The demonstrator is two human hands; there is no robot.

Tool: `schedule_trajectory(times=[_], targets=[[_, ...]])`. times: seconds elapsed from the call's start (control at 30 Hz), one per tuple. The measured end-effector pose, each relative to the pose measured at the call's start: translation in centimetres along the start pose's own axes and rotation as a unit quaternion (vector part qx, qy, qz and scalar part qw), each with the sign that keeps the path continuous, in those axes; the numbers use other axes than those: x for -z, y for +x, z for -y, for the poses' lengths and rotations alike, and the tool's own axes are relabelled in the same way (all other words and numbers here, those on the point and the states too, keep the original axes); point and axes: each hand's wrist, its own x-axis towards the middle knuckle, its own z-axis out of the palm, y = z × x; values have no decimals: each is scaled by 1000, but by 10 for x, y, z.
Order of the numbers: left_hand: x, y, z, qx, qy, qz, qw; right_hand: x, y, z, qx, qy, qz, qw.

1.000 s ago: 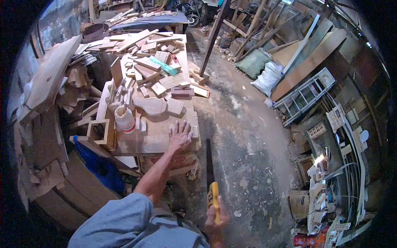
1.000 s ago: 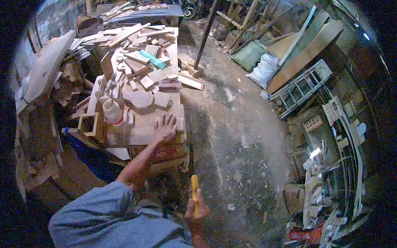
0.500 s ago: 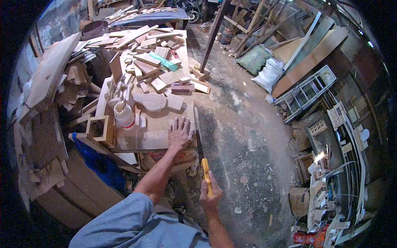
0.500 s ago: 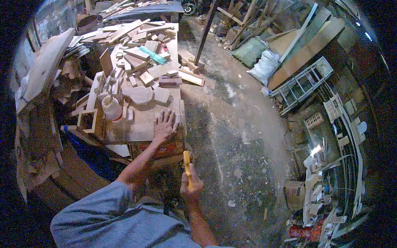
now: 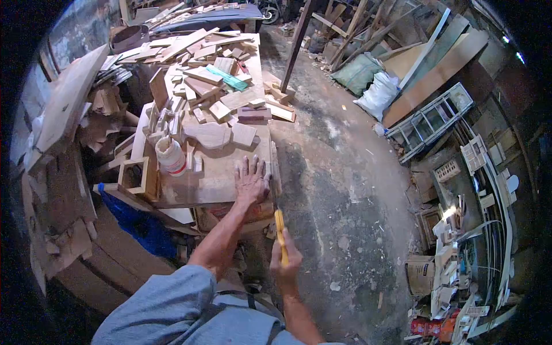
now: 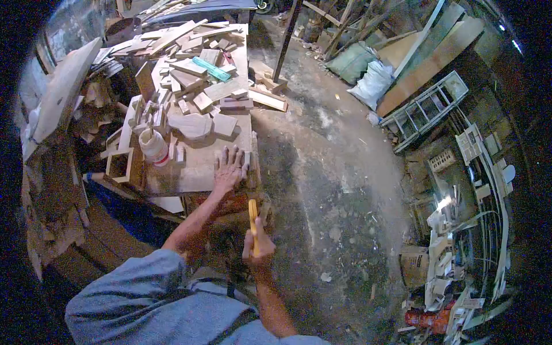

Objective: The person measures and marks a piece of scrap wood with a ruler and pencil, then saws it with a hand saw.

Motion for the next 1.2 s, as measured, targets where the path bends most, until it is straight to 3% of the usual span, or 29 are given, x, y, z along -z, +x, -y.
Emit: schedule_trajectory(times=[0.13, 0.27, 0.37, 0.5, 0.53, 0.7, 0.93, 1.03, 1.17, 1.2], targets=[[13, 9, 0, 3, -39, 34, 999, 19, -34, 0, 113, -34, -40, 992], [25, 2, -4, 10, -63, 59, 996, -1, 23, 13, 13, -47, -6, 999], [21, 1, -3, 0, -36, 39, 999, 1, -22, -19, 80, -18, -41, 996], [10, -1, -1, -5, -18, 25, 1000, 7, -14, -4, 68, -52, -32, 996], [8, -2, -3, -1, -29, 34, 999, 6, 7, 16, 18, -35, 1, 999], [26, 4, -4, 15, -56, 86, 995, 11, -17, -2, 146, -64, -63, 985], [-4, 6, 4, 3, -23, 22, 999, 2, 6, 18, 88, -51, -44, 994], [-1, 8, 3, 11, -31, 13, 999, 16, -7, 30, 140, -53, -44, 988], [8, 0, -1, 9, -32, 15, 999, 3, 29, 35, 14, -21, -8, 1000], [11, -1, -2, 9, -29, 22, 999, 7, 19, 28, 36, -39, -8, 999]])
